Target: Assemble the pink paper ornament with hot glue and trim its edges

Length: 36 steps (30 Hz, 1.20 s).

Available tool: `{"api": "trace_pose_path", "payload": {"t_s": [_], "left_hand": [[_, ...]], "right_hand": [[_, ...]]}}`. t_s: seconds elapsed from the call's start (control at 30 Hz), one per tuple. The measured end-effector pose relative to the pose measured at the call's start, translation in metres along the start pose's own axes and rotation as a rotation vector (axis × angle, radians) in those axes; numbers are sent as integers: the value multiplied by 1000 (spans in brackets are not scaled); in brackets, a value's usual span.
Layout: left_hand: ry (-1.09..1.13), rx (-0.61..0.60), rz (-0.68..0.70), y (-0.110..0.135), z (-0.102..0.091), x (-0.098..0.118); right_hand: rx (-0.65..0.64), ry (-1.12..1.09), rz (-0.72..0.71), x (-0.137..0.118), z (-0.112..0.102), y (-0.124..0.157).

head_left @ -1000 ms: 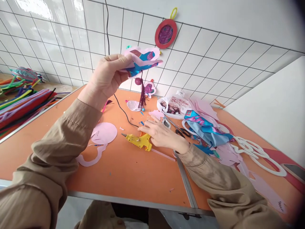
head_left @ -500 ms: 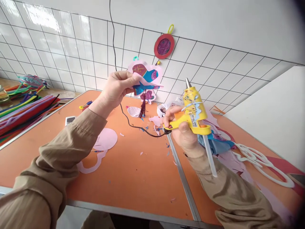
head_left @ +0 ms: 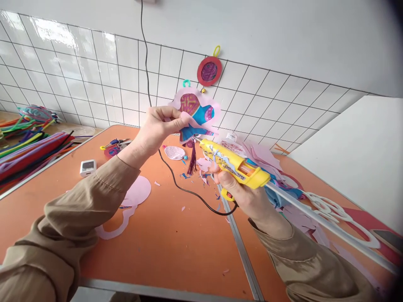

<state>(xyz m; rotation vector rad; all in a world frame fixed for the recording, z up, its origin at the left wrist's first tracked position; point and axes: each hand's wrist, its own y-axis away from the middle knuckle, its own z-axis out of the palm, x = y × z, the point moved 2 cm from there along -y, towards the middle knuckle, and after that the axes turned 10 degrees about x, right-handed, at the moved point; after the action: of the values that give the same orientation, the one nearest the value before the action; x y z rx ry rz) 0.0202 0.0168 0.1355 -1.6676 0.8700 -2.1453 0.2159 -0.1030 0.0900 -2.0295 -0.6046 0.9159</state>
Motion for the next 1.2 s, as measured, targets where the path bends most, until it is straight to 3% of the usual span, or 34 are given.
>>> {"api": "trace_pose_path", "payload": {"t_s": [0.1, 0.43, 0.6, 1.2], "left_hand": [[8, -12, -10, 3, 3, 3], [125, -34, -105, 0, 3, 2], [116, 6, -126, -3, 1, -1], [80, -21, -177, 1, 7, -2]], "right_hand": [[42, -57, 79, 0, 2, -1], [61, -30, 8, -7, 2, -6], [65, -18, 16, -6, 1, -5], [91, 6, 2, -6, -1, -7]]}}
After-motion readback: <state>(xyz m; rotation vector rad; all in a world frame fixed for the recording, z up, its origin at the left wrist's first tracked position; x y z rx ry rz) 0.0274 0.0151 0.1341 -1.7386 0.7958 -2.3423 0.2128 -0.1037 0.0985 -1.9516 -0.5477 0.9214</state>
